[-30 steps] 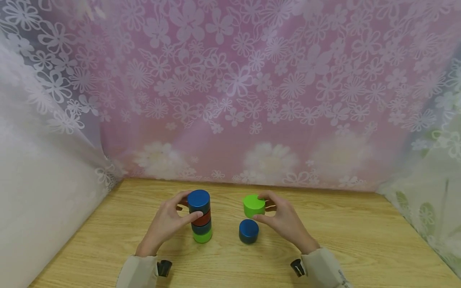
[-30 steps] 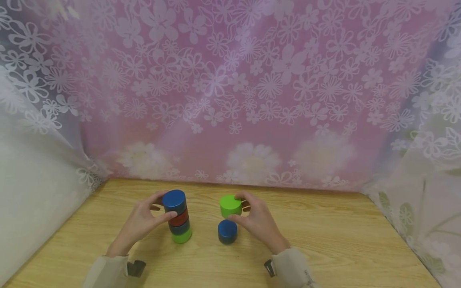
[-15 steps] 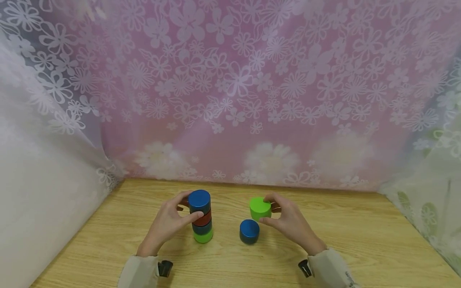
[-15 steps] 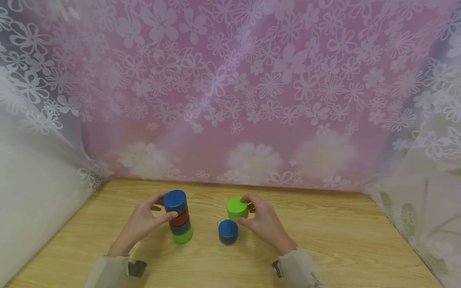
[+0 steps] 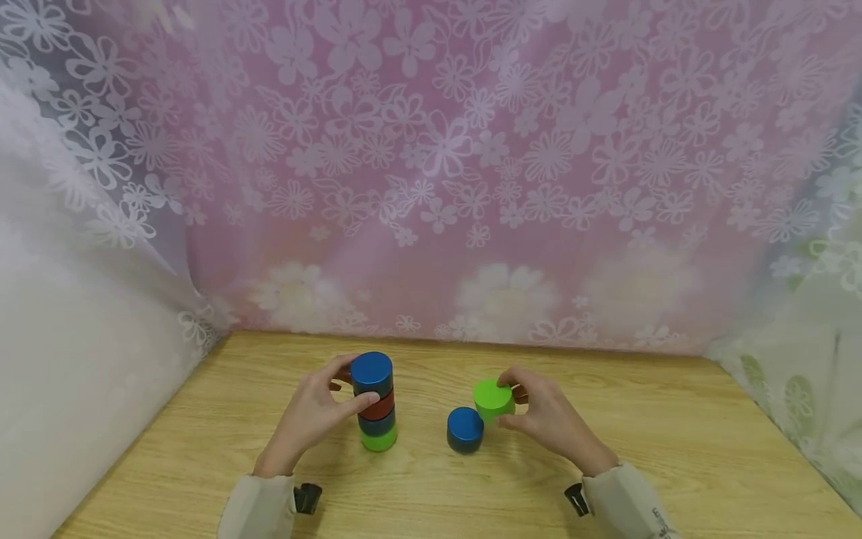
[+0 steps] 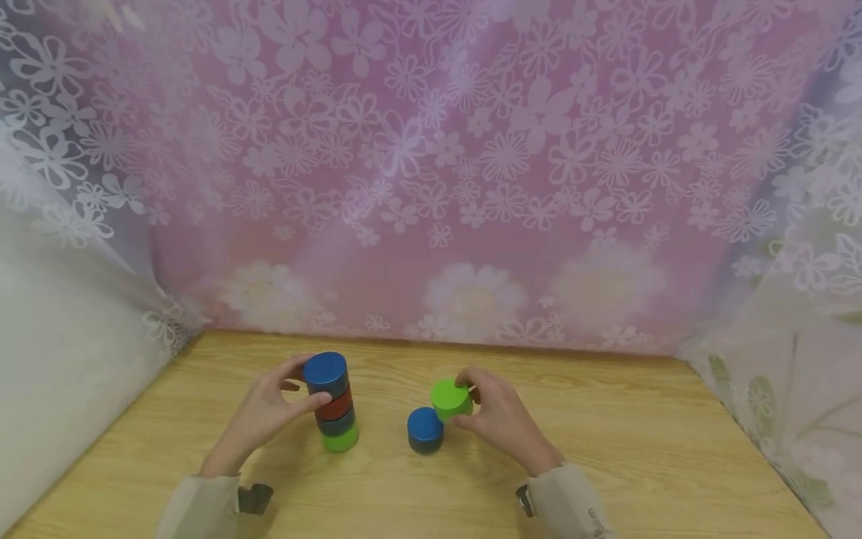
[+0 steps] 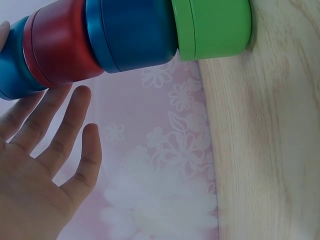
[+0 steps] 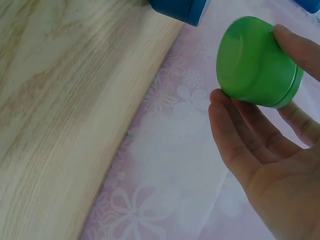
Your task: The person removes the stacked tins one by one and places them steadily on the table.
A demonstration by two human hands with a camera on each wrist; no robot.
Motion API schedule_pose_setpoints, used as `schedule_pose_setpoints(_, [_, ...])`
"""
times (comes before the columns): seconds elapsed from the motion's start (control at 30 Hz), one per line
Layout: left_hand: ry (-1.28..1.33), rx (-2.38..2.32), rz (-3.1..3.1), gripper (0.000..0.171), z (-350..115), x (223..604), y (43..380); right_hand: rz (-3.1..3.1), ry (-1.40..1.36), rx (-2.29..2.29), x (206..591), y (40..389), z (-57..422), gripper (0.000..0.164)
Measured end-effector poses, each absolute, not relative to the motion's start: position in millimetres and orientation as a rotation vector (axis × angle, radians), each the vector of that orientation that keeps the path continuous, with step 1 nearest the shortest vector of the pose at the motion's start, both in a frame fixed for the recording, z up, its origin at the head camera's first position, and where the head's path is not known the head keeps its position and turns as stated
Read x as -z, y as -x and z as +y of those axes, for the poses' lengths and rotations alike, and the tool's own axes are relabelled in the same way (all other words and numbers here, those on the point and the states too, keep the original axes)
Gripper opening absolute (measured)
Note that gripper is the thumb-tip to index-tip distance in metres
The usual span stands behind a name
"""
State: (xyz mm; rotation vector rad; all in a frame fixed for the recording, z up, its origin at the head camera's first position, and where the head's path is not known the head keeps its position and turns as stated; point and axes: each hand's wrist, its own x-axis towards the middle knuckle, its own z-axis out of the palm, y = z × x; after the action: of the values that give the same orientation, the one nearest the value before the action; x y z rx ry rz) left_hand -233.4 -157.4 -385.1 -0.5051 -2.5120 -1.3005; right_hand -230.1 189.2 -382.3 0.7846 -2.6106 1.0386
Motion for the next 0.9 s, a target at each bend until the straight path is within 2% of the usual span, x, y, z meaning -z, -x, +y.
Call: schedule_pose_setpoints(0.9, [0.498,1.299,-2.521,0.059,-158,384,233,-2.796,-0.783,-1.072,392,229,200,0.041])
